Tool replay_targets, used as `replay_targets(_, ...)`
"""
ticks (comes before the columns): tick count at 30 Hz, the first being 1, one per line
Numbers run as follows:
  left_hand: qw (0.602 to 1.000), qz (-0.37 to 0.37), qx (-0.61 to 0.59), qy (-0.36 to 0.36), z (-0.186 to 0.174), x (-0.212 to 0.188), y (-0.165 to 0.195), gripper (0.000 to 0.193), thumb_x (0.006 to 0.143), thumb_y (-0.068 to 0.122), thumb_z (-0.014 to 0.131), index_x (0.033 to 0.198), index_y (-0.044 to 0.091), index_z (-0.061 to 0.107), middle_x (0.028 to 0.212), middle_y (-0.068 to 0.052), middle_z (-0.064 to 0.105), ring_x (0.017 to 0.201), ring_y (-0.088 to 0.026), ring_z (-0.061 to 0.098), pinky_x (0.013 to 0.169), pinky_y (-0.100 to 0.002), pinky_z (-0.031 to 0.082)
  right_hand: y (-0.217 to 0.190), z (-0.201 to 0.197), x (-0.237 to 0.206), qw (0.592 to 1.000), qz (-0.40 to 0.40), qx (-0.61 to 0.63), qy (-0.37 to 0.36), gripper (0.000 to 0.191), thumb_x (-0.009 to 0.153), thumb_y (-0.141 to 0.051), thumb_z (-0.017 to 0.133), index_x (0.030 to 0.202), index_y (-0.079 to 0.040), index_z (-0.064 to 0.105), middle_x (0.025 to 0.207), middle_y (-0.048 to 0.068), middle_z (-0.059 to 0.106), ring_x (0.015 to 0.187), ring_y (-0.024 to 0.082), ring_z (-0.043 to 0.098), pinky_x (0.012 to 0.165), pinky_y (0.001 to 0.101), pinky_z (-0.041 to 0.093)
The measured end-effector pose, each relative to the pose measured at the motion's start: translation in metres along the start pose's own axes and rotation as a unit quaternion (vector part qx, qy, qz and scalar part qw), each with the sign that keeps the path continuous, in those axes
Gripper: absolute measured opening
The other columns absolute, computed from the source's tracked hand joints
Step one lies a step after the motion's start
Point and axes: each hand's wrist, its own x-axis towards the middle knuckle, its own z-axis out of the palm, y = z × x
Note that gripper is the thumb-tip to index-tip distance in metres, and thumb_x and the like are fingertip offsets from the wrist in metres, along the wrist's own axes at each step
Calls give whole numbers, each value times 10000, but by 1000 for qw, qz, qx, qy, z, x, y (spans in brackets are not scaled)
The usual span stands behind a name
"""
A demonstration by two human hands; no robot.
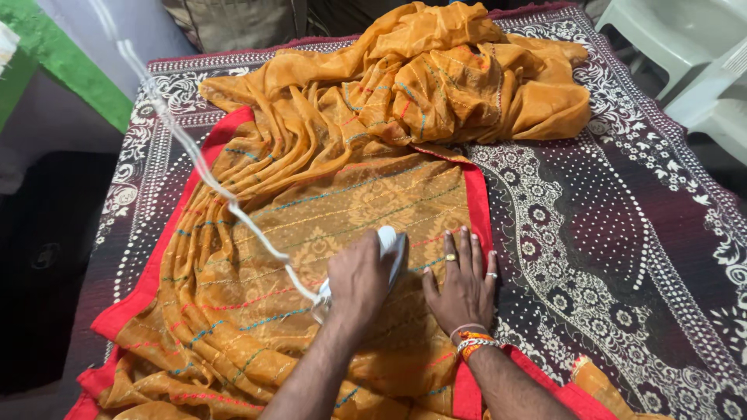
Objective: The person irons a large orange and red patterned fabric laid out on a table. They use a white electric iron to smooth the material, repeatedly moving the iron back and forth while using their other hand to hold and adjust the fabric.
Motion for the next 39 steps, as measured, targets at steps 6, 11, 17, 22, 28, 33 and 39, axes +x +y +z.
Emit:
replay_targets(6,997,8,-5,71,76,98,-4,260,828,257,764,832,36,629,767,-226,687,700,-437,671,629,-561,500,4,6,3,1000,-6,12,16,841,875,-471,598,1575,-111,302,1654,134,262,1528,287,216,1221,527,100)
replay_targets(11,995,57,-17,81,99,123,-1,281,778,252,785,824,33,615,761,-213,686,664,-424,669,602,-547,498,3,3,2,998,-13,45,44,869,855,-470,612,1568,-90,294,1649,150,266,1525,300,228,1221,527,110)
replay_targets(17,995,75,-37,59,46,40,7,286,852,263,767,851,35,595,715,-211,678,645,-423,660,581,-542,488,15,13,4,995,49,83,34,739,942,-424,529,1593,-145,317,1635,98,340,1499,244,316,1235,473,227)
replay_targets(22,999,-6,-25,-45,13,-13,26,328,864,291,759,918,19,584,735,-225,682,644,-431,669,574,-560,496,58,26,54,972,157,174,-13,518,1086,-335,320,1588,-260,422,1653,-31,435,1453,122,465,1280,371,382)
replay_targets(28,999,12,-34,8,60,41,38,303,850,277,756,887,19,600,771,-230,693,696,-436,679,622,-565,499,113,22,73,989,-141,-40,-19,635,1027,-420,390,1582,-121,313,1658,61,290,1494,233,256,1203,483,146)
replay_targets(33,997,-20,-38,71,129,130,51,230,832,272,738,821,56,660,806,-225,704,737,-438,691,657,-561,520,107,16,72,994,-107,-26,-11,682,1001,-435,421,1566,-66,324,1643,79,323,1510,232,269,1230,425,148)
replay_targets(39,997,8,-31,76,138,150,61,206,815,261,722,846,70,652,767,-200,710,683,-417,700,632,-540,534,107,13,71,996,-89,-6,-4,672,992,-392,439,1559,-43,344,1647,97,330,1526,226,269,1244,409,148)
